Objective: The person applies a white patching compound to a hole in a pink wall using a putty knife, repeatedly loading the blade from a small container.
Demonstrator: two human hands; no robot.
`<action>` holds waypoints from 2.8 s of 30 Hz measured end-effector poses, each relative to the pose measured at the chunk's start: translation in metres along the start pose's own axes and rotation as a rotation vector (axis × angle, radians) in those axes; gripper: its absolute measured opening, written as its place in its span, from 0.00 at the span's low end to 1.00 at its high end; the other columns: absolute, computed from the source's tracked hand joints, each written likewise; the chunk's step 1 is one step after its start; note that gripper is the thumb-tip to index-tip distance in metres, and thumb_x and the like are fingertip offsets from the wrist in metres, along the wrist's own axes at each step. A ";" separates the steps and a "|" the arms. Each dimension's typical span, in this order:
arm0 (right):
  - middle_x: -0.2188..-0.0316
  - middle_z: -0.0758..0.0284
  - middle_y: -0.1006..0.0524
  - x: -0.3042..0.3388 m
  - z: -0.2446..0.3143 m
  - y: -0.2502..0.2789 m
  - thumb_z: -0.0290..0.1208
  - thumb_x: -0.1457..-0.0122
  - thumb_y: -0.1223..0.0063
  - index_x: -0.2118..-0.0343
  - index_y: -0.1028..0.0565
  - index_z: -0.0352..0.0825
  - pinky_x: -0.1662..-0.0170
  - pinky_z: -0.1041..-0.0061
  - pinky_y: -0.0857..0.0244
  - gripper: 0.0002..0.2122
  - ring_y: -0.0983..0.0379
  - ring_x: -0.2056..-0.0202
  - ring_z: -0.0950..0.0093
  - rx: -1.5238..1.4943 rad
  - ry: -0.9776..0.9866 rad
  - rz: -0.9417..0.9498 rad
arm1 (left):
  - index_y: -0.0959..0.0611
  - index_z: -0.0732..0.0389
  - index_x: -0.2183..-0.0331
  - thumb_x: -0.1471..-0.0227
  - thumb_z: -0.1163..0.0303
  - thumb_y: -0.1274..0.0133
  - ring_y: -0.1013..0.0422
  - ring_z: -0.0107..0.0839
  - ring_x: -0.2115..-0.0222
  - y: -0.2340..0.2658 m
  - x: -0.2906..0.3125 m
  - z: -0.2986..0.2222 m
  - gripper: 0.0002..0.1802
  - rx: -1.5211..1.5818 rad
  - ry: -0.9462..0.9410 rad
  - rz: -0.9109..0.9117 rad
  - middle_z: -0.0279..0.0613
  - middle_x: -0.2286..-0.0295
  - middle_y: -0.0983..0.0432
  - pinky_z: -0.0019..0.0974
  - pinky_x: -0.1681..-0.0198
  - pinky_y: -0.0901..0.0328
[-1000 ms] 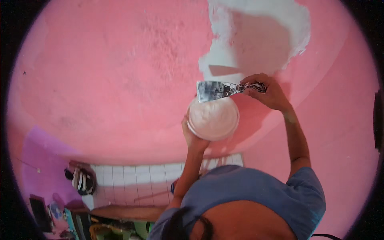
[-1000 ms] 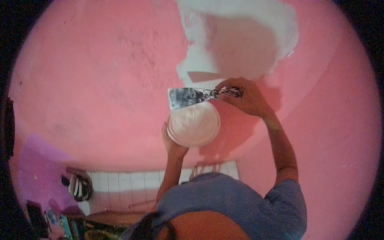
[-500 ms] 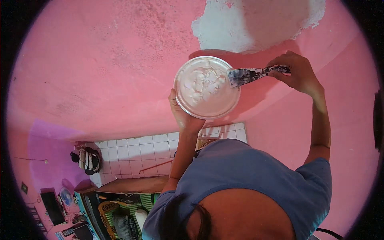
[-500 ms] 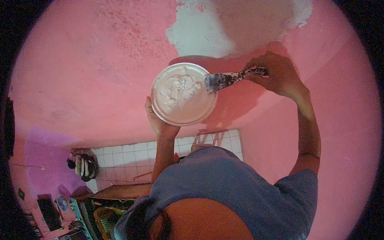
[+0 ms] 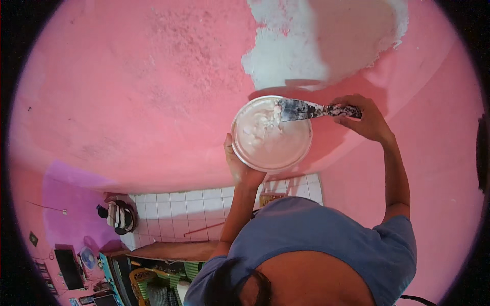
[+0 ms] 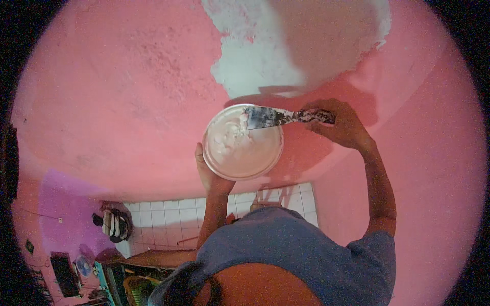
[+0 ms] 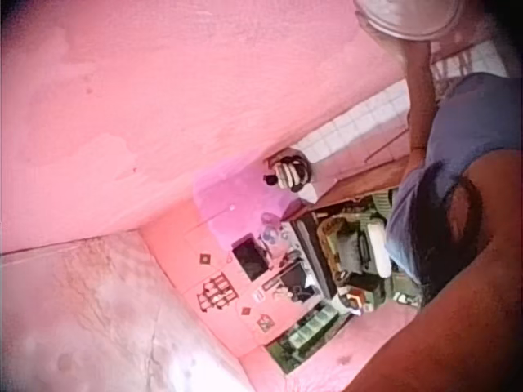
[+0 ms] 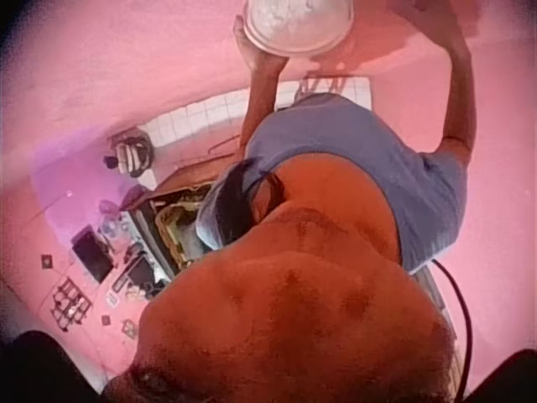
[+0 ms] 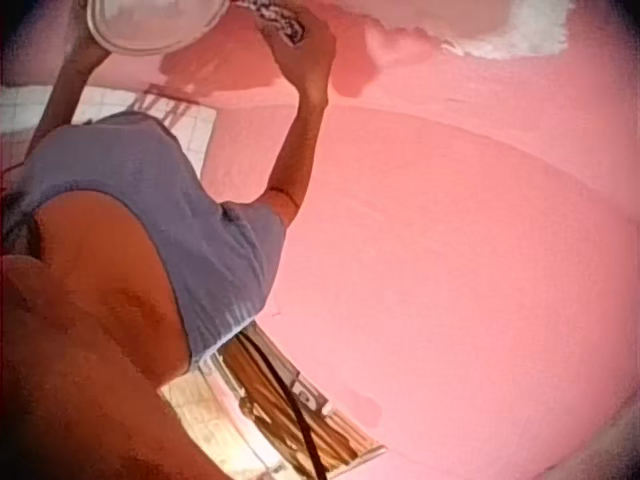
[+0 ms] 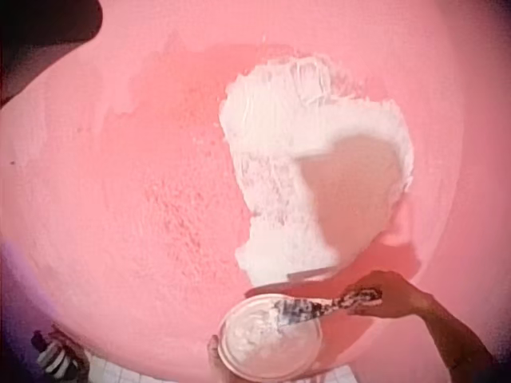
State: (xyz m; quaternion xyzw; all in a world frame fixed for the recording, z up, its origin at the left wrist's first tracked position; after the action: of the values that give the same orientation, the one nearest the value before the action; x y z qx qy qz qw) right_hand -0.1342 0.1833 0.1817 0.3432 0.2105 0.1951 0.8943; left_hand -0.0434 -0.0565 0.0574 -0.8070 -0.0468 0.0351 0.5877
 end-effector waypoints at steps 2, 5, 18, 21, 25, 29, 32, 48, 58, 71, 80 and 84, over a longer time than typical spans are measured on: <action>0.68 0.68 0.23 0.002 0.010 0.002 0.23 0.49 0.39 0.61 0.22 0.34 0.64 0.79 0.33 0.11 0.28 0.68 0.79 -0.016 0.013 0.020 | 0.33 0.59 0.44 0.46 0.43 0.57 0.39 0.46 0.45 -0.004 0.001 -0.001 0.36 0.054 0.017 0.003 0.47 0.45 0.36 0.53 0.41 0.45; 0.67 0.68 0.22 0.010 0.023 0.009 0.22 0.49 0.40 0.60 0.22 0.34 0.65 0.79 0.34 0.12 0.28 0.67 0.79 -0.042 0.057 -0.016 | 0.33 0.59 0.44 0.45 0.43 0.59 0.40 0.46 0.45 -0.012 0.001 0.001 0.36 0.084 0.043 0.045 0.47 0.45 0.37 0.53 0.40 0.46; 0.73 0.64 0.20 0.035 0.176 0.065 0.32 0.45 0.41 0.62 0.19 0.38 0.72 0.74 0.32 0.08 0.28 0.78 0.73 0.589 0.390 -0.117 | 0.34 0.57 0.43 0.42 0.45 0.61 0.42 0.46 0.43 -0.052 0.022 -0.003 0.34 0.372 0.228 0.321 0.48 0.43 0.40 0.53 0.39 0.49; 0.76 0.63 0.21 0.023 0.203 0.069 0.34 0.45 0.42 0.66 0.19 0.37 0.74 0.73 0.35 0.08 0.29 0.81 0.73 0.688 0.380 -0.053 | 0.33 0.57 0.43 0.43 0.44 0.61 0.42 0.47 0.43 -0.066 0.029 -0.004 0.35 0.330 0.281 0.353 0.48 0.43 0.40 0.55 0.39 0.49; 0.80 0.63 0.22 0.011 0.218 0.059 0.38 0.46 0.41 0.69 0.18 0.36 0.74 0.73 0.35 0.10 0.29 0.81 0.72 0.821 0.359 0.027 | 0.34 0.59 0.43 0.42 0.46 0.63 0.43 0.49 0.42 -0.073 0.031 -0.004 0.34 0.461 0.334 0.481 0.52 0.42 0.41 0.56 0.39 0.50; 0.78 0.63 0.21 0.015 0.216 0.052 0.36 0.46 0.42 0.67 0.18 0.37 0.72 0.73 0.33 0.09 0.27 0.79 0.72 0.790 0.382 0.001 | 0.31 0.59 0.45 0.42 0.46 0.62 0.41 0.47 0.43 -0.077 0.032 -0.008 0.33 0.495 0.309 0.546 0.51 0.44 0.38 0.55 0.39 0.49; 0.74 0.63 0.21 0.023 0.206 0.049 0.34 0.45 0.42 0.65 0.19 0.37 0.71 0.74 0.31 0.08 0.26 0.78 0.72 0.706 0.402 -0.006 | 0.31 0.59 0.45 0.42 0.46 0.62 0.40 0.47 0.44 -0.081 0.036 -0.010 0.32 0.478 0.313 0.575 0.51 0.45 0.37 0.54 0.40 0.48; 0.73 0.66 0.24 0.029 0.127 0.060 0.28 0.52 0.36 0.61 0.21 0.41 0.67 0.72 0.30 0.13 0.27 0.71 0.70 0.675 0.402 0.019 | 0.34 0.61 0.43 0.42 0.45 0.62 0.40 0.48 0.44 -0.064 0.025 -0.006 0.35 0.417 0.253 0.435 0.53 0.44 0.38 0.54 0.40 0.46; 0.74 0.67 0.25 0.008 0.058 0.022 0.32 0.49 0.38 0.60 0.21 0.42 0.67 0.70 0.36 0.12 0.30 0.71 0.70 0.403 0.393 0.029 | 0.32 0.60 0.44 0.42 0.44 0.61 0.37 0.45 0.46 -0.040 0.010 0.001 0.35 0.326 0.321 0.340 0.50 0.46 0.35 0.52 0.42 0.44; 0.76 0.68 0.22 -0.007 0.129 0.074 0.35 0.41 0.45 0.61 0.20 0.35 0.76 0.78 0.36 0.11 0.31 0.78 0.82 0.441 0.362 -0.022 | 0.34 0.62 0.44 0.41 0.43 0.65 0.38 0.46 0.46 -0.043 0.006 0.004 0.36 0.370 0.323 0.370 0.52 0.45 0.36 0.51 0.41 0.44; 0.88 0.71 0.31 -0.096 0.201 0.090 0.31 0.44 0.42 0.74 0.21 0.29 0.81 0.80 0.46 0.09 0.35 0.85 0.84 0.803 0.181 0.165 | 0.35 0.61 0.43 0.41 0.43 0.65 0.38 0.46 0.45 -0.050 0.006 0.010 0.36 0.417 0.345 0.419 0.51 0.45 0.37 0.52 0.41 0.44; 0.87 0.69 0.27 -0.112 0.234 0.071 0.36 0.49 0.39 0.82 0.24 0.31 0.80 0.77 0.43 0.13 0.33 0.85 0.79 0.901 0.172 0.296 | 0.34 0.61 0.43 0.41 0.44 0.65 0.38 0.46 0.46 -0.047 0.004 0.012 0.36 0.486 0.355 0.431 0.51 0.45 0.36 0.53 0.42 0.44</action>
State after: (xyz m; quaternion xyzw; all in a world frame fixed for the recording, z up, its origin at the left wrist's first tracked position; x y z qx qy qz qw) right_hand -0.1227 0.0523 0.4161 0.7055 0.2960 0.2374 0.5985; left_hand -0.0421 -0.0299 0.0987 -0.6286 0.2367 0.0280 0.7403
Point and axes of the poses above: each hand's wrist, its own x-axis away from the middle knuckle, its own y-axis out of the back of the hand, z = x × y, the point moved 8 cm from there along -x, towards the middle knuckle
